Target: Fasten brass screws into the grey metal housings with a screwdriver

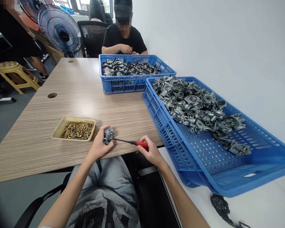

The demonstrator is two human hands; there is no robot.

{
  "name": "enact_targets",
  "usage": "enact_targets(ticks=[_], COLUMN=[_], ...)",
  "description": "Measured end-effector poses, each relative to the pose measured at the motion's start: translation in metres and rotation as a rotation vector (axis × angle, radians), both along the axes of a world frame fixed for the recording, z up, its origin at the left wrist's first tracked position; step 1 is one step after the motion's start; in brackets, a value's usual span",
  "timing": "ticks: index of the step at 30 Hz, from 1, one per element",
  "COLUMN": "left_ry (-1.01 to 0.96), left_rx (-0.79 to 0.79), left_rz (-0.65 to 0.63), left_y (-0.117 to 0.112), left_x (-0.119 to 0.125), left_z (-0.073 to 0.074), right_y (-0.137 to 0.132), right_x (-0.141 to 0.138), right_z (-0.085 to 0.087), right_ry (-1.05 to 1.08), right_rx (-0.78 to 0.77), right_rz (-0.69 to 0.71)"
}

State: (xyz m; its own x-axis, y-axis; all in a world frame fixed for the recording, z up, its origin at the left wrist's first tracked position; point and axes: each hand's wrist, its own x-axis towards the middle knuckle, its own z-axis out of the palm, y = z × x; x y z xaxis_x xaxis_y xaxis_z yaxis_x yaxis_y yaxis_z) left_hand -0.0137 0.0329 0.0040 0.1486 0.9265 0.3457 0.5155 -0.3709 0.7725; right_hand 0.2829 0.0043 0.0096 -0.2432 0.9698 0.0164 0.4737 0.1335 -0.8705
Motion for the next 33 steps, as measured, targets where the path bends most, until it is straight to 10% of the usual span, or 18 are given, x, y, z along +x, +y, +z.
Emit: enact_targets(ticks=[33], left_ry=[0.004], left_rx=[-0.011], left_rz=[-0.008], left_y=[-0.0011], left_x=[0.0001], left_z=[0.0022], right_y=[-0.0003], right_x=[-0.0021], right_z=[0.0028], right_ry=[-0.027], right_rx=[0.003], right_rz=[-0.016])
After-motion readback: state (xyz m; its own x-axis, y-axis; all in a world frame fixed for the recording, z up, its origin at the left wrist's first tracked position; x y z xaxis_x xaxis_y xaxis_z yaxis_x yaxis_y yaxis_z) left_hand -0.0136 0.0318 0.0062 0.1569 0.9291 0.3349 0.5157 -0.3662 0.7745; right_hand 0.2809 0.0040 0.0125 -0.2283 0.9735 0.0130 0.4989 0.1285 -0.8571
